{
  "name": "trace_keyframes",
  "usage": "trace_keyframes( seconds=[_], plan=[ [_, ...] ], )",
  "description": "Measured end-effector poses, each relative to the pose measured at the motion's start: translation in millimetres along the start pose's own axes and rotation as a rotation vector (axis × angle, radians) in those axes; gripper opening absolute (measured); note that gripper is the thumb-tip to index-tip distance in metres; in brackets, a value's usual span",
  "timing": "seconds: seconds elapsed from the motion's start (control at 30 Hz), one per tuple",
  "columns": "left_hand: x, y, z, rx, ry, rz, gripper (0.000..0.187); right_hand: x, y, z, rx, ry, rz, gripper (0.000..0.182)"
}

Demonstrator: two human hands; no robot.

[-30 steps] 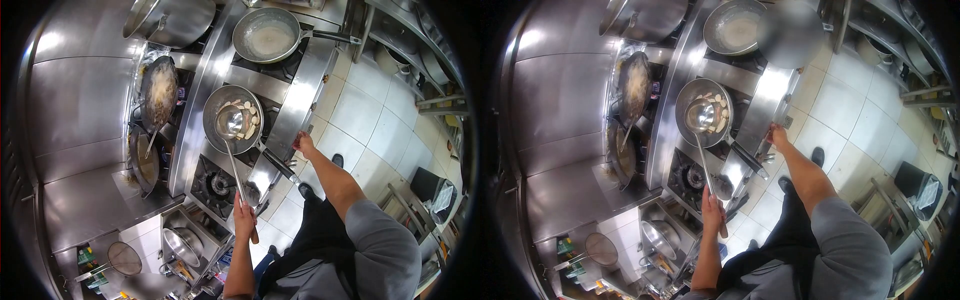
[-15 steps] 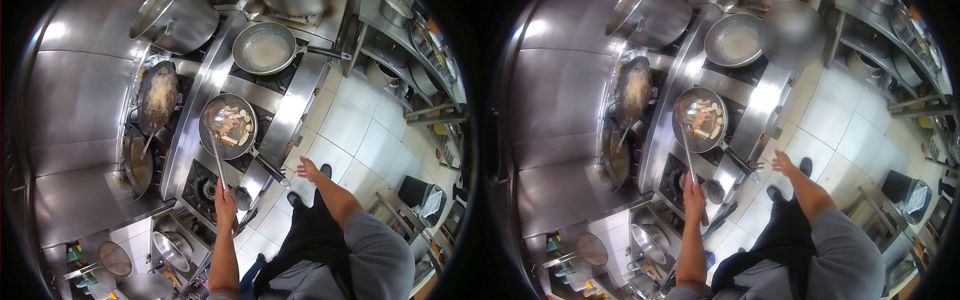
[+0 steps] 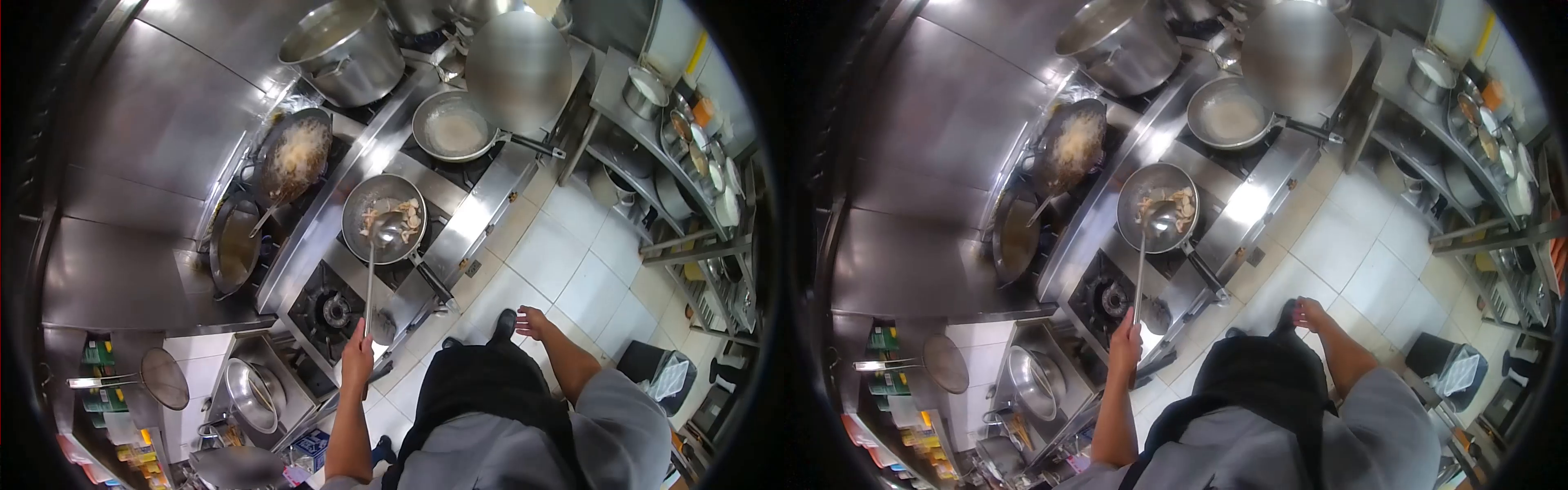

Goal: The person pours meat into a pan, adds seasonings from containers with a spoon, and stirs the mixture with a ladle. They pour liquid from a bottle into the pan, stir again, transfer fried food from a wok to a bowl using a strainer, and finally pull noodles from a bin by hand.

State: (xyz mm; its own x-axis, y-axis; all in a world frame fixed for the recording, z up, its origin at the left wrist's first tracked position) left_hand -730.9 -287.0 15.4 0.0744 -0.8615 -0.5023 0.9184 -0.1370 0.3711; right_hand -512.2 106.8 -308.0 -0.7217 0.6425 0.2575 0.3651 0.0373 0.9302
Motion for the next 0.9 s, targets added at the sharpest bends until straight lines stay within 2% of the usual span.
trace_keyframes(
  seconds=[0.07, 0.17, 0.3, 0.37, 0.43, 0.5, 0.6, 0.67, 0.73, 0.8, 0.87, 0.9],
  plan=[
    [-1.1, -22.3, 0.0, -0.125, 0.065, -0.012, 0.047, 35.0, 18.7, -22.9, -0.022, 0.032, 0.034, 0.040],
    [-34.2, -47.7, 14.4, -0.310, -0.031, -0.090, 0.047, 83.3, 54.2, -76.9, 0.146, 0.096, 0.157, 0.039],
    [-26.3, -80.6, 9.2, -0.251, 0.046, -0.206, 0.046, 111.5, 81.5, -157.0, 0.323, 0.219, 0.226, 0.045],
    [-53.1, -55.3, 39.4, -0.075, -0.285, -0.222, 0.046, 112.5, 87.6, -192.6, 0.323, 0.288, 0.226, 0.044],
    [-56.2, -36.1, 76.9, -0.100, -0.350, -0.259, 0.047, 117.2, 100.6, -224.3, 0.304, 0.312, 0.240, 0.042],
    [-51.1, -12.7, 102.6, -0.118, -0.429, -0.284, 0.047, 114.9, 116.0, -247.9, 0.386, 0.289, 0.189, 0.036],
    [-26.9, 4.4, 112.3, -0.045, -0.359, -0.244, 0.048, 111.8, 101.2, -253.6, 0.300, 0.407, 0.194, 0.033],
    [4.3, 5.9, 96.2, 0.023, -0.196, -0.300, 0.049, 115.9, 103.5, -248.9, 0.270, 0.435, 0.213, 0.030],
    [18.0, 0.2, 74.1, 0.034, -0.192, -0.214, 0.049, 121.3, 107.6, -238.5, 0.246, 0.473, 0.225, 0.028],
    [31.7, -14.3, 54.3, -0.109, -0.045, -0.145, 0.048, 130.2, 112.2, -225.4, 0.265, 0.460, 0.275, 0.025],
    [35.5, -28.3, 25.0, -0.250, 0.181, -0.206, 0.048, 142.8, 118.8, -215.5, 0.232, 0.487, 0.276, 0.023],
    [24.2, -29.5, 14.8, -0.211, 0.159, -0.107, 0.048, 148.7, 119.3, -211.8, 0.234, 0.499, 0.295, 0.022]
  ],
)
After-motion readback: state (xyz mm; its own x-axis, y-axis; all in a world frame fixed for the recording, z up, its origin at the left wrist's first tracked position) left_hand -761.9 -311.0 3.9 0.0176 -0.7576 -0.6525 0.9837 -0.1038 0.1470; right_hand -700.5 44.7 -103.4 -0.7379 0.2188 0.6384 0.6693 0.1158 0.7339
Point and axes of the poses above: each hand's wrist, its own y-axis away from the middle knuckle, its own z-axis out of the back of the hand, x = y × z, the point moved 4 cm from there along -y, towards the middle knuckle, and after that the axes turned 1 degree about -z, right-handed, at the moved point
